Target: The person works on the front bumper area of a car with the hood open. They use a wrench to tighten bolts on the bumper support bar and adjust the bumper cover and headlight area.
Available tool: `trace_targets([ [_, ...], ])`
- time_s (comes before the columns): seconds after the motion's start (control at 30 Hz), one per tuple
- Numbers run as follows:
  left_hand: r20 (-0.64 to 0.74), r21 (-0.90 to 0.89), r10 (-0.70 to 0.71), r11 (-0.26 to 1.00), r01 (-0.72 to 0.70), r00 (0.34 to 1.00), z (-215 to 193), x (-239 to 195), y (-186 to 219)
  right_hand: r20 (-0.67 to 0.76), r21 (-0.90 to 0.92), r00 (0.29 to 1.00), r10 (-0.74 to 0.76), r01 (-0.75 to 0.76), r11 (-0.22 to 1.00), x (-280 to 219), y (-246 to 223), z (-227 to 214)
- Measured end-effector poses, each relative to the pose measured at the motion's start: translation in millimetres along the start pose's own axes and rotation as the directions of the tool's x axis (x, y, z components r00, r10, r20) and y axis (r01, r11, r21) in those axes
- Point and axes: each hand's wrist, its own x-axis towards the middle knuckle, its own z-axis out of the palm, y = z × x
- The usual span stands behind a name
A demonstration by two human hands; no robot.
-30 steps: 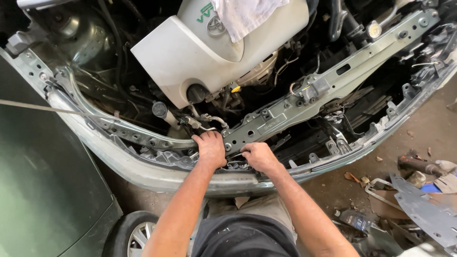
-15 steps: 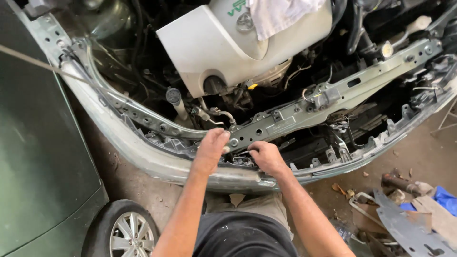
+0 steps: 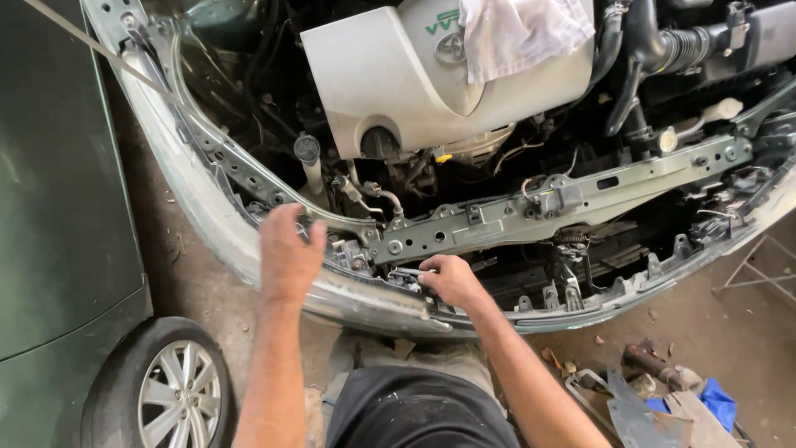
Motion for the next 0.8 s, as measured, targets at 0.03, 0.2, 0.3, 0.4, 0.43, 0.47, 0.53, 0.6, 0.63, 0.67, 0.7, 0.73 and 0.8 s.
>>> trace_targets([
  [0.03, 0.0, -0.001, -0.002, 1.0, 0.002, 1.0, -8.6, 3.6, -3.7, 0.001, -0.002, 1.0, 0.001, -0.001, 1.0, 2.7, 4.3, 1.7],
  [0.2, -0.127, 0.31, -0.261, 0.906, 0.289, 0.957, -21.8, 9.3, -39.8, 0.124, -0.573, 0.982, -0.14, 0.187, 0.798, 2.5, -19.1, 12.9],
  [0.3, -0.18, 0.425, -0.262, 0.849, 0.315, 0.948, 7.6, 5.4, -60.1, 0.185, -0.701, 0.973, -0.14, 0.231, 0.675, 4.0, -32.7, 25.1],
  [0.4, -0.173, 0.522, -0.222, 0.805, 0.28, 0.96, 17.5, 0.7, -64.2, 0.241, -0.721, 0.935, -0.259, 0.351, 0.598, 10.1, -30.2, 26.0],
  [0.43, -0.174, 0.519, -0.232, 0.804, 0.289, 0.957, 17.7, 1.6, -64.8, 0.247, -0.724, 0.935, -0.254, 0.352, 0.593, 12.0, -34.9, 23.8],
  [0.47, -0.161, 0.533, -0.229, 0.799, 0.279, 0.96, 17.2, 0.7, -64.8, 0.252, -0.732, 0.943, -0.218, 0.333, 0.594, 12.2, -38.7, 22.1],
  [0.53, -0.152, 0.546, -0.226, 0.792, 0.272, 0.962, 15.9, 1.9, -64.7, 0.258, -0.741, 0.949, -0.184, 0.316, 0.592, 17.0, -39.5, 20.8],
  [0.6, -0.141, 0.566, -0.22, 0.782, 0.261, 0.965, 14.8, 4.2, -63.8, 0.26, -0.697, 0.93, -0.258, 0.366, 0.617, 24.6, -31.7, 22.0],
  [0.63, -0.141, 0.567, -0.222, 0.781, 0.262, 0.965, 14.7, 4.0, -62.2, 0.262, -0.696, 0.93, -0.258, 0.367, 0.617, 26.4, -31.0, 23.1],
  [0.67, -0.145, 0.571, -0.22, 0.777, 0.263, 0.965, 14.6, 4.3, -60.8, 0.264, -0.71, 0.925, -0.272, 0.377, 0.595, 27.7, -30.1, 24.8],
  [0.7, -0.15, 0.576, -0.218, 0.773, 0.264, 0.964, 14.7, 4.5, -59.2, 0.266, -0.723, 0.92, -0.286, 0.387, 0.572, 29.1, -29.0, 26.3],
  [0.73, -0.147, 0.579, -0.216, 0.773, 0.261, 0.965, 14.2, 6.6, -58.7, 0.265, -0.721, 0.921, -0.286, 0.386, 0.576, 29.8, -29.1, 28.5],
  [0.8, -0.147, 0.56, -0.248, 0.777, 0.288, 0.957, 13.6, 8.4, -57.4, 0.225, -0.728, 0.93, -0.292, 0.36, 0.584, 29.8, -27.8, 32.7],
])
